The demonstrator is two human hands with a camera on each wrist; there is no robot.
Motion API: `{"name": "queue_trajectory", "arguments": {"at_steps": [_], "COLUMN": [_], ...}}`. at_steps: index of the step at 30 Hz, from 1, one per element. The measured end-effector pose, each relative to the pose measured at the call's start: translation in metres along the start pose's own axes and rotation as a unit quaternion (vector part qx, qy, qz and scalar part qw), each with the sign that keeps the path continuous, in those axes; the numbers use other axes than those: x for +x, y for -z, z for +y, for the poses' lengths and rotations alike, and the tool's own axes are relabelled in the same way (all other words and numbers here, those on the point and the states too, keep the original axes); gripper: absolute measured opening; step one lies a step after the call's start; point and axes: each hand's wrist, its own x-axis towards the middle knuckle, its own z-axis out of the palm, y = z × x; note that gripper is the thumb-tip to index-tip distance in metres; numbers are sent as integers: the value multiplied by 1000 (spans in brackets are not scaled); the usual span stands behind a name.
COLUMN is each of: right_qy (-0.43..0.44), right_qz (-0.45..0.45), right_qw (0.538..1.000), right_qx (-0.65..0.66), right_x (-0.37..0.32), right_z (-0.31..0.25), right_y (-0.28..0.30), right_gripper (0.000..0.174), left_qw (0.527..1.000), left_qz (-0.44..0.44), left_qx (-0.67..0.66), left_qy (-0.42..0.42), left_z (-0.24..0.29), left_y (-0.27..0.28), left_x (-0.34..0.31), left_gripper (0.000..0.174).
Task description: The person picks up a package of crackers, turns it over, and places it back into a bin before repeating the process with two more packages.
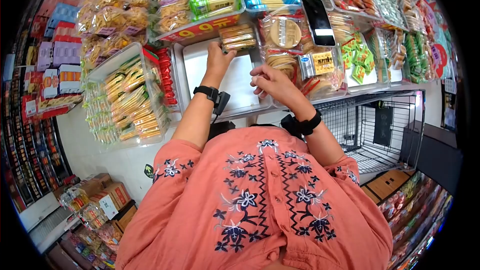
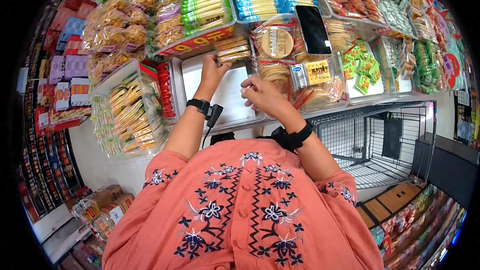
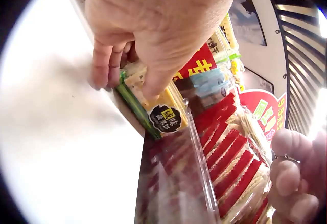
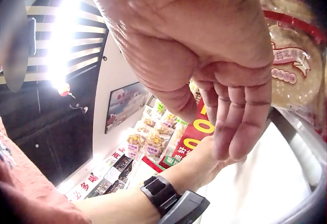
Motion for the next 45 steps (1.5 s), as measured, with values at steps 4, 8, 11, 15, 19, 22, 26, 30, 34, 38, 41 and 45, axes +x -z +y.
{"name": "queue_trajectory", "arguments": {"at_steps": [4, 8, 11, 15, 19, 22, 26, 30, 34, 38, 41, 45], "right_qy": [-1, -9, -12, -14, -10, -12, -8, 4, 23, 46, 53, 60], "right_qz": [-5, -11, -13, -14, -27, -35, -48, -67, -97, -145, -179, -212], "right_qw": [1000, 1000, 1000, 1000, 1000, 999, 998, 997, 993, 986, 980, 970], "right_qx": [-3, -2, -7, -8, -4, -19, -24, -38, -59, -67, -64, -101], "right_x": [0, -3, -2, -1, 1, 5, 8, 20, 31, 40, 44, 54], "right_z": [0, -2, 1, 0, -3, -8, -15, -20, -39, -49, -51, -48], "right_y": [-1, -2, -2, -4, -7, -11, -18, -21, -38, -59, -72, -81], "right_gripper": [36, 36, 36, 36, 36, 36, 35, 33, 33, 35, 34, 30], "left_qw": [999, 999, 998, 999, 999, 998, 999, 998, 997, 993, 993, 983], "left_qz": [25, 19, -21, -11, -12, -25, 10, 12, 39, 41, 60, 82], "left_qx": [38, 32, 54, 45, 28, 42, 32, 53, 38, 8, 35, 157], "left_qy": [-26, -11, 15, 1, 18, 28, -23, -36, -59, -108, -97, -46], "left_z": [5, 4, 9, 9, 18, 24, 32, 59, 98, 135, 141, 111], "left_y": [-2, -5, -2, -1, 5, 12, 20, 51, 103, 175, 234, 306], "left_x": [0, 4, 4, 3, -4, -9, -20, -34, -60, -92, -111, -111], "left_gripper": [65, 60, 60, 59, 65, 72, 57, 65, 47, 33, 28, 24]}}
